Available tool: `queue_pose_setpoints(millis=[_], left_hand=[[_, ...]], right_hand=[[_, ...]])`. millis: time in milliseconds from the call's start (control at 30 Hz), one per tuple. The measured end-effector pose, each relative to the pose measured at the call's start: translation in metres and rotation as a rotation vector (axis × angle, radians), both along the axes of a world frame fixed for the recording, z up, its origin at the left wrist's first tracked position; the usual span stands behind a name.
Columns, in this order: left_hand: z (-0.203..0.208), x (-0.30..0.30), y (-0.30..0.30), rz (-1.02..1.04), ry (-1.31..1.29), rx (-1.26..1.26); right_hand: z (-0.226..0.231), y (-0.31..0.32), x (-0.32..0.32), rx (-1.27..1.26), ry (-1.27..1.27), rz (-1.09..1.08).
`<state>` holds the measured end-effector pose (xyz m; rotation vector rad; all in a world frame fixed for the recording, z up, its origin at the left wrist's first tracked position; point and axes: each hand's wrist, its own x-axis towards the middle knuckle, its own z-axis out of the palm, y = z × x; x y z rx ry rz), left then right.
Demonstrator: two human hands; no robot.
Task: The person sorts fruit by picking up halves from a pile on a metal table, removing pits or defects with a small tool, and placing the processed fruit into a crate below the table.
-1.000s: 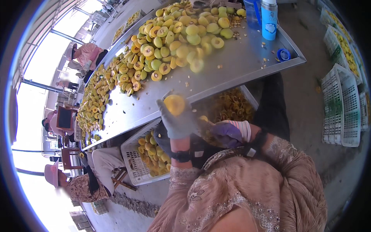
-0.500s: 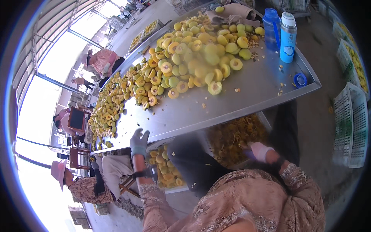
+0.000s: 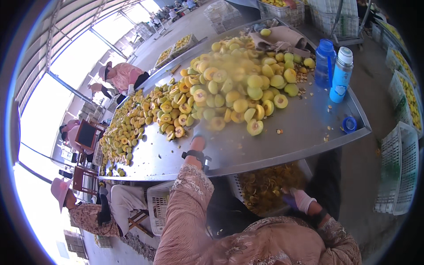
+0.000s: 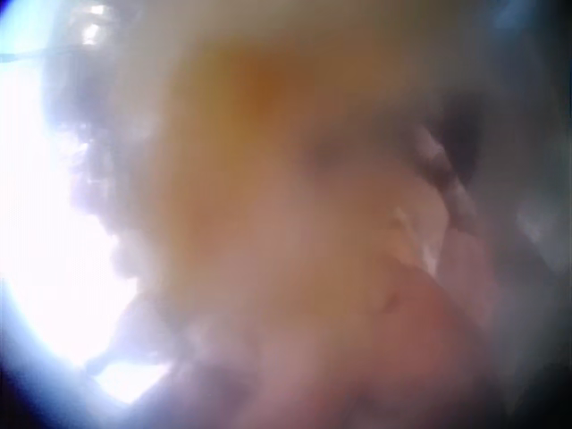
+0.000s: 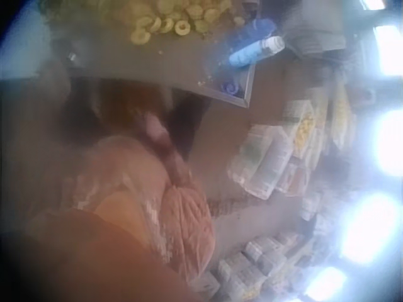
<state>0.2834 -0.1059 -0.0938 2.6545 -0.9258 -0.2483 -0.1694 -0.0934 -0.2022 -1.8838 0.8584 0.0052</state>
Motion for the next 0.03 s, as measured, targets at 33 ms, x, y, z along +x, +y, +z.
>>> queue_pose_setpoints(millis=[33], left_hand=[[0.0083,0.0034,0.0076,0.018,-0.013,-0.008]], right_hand=[[-0.0035,0.0000,0.0022,-0.043,-0.033,0.005]])
